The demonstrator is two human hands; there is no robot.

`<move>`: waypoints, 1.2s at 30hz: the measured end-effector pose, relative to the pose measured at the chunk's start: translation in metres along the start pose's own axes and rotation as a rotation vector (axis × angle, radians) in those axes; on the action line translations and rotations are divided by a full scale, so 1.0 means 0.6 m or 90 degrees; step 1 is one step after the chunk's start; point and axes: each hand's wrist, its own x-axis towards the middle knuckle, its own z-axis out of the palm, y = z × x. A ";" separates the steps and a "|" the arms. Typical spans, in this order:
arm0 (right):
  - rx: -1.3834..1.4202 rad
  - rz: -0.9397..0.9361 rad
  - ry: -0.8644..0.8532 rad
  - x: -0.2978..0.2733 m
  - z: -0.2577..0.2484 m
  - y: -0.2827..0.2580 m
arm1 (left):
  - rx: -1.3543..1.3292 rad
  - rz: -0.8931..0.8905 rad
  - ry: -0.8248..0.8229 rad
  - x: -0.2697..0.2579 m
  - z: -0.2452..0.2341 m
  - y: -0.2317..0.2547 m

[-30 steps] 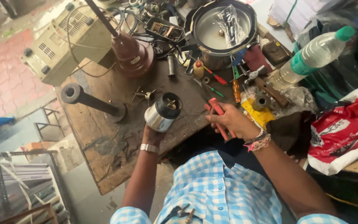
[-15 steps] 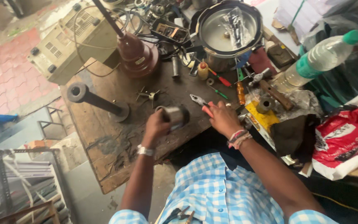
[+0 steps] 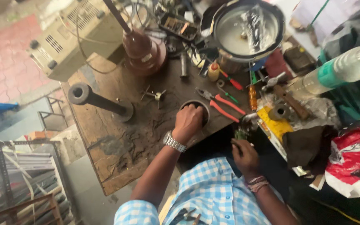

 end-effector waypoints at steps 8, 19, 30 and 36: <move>0.180 0.587 0.019 -0.001 0.034 0.206 | -0.035 0.008 -0.044 0.023 0.003 -0.010; 0.069 0.294 -0.008 0.037 0.100 0.174 | -0.077 -0.004 -0.052 0.019 -0.016 -0.005; 0.300 0.405 0.004 0.034 0.086 0.185 | -0.014 0.015 -0.006 0.009 0.030 -0.023; 0.427 0.568 0.005 0.015 0.051 0.226 | 0.010 0.019 0.003 0.012 0.046 -0.035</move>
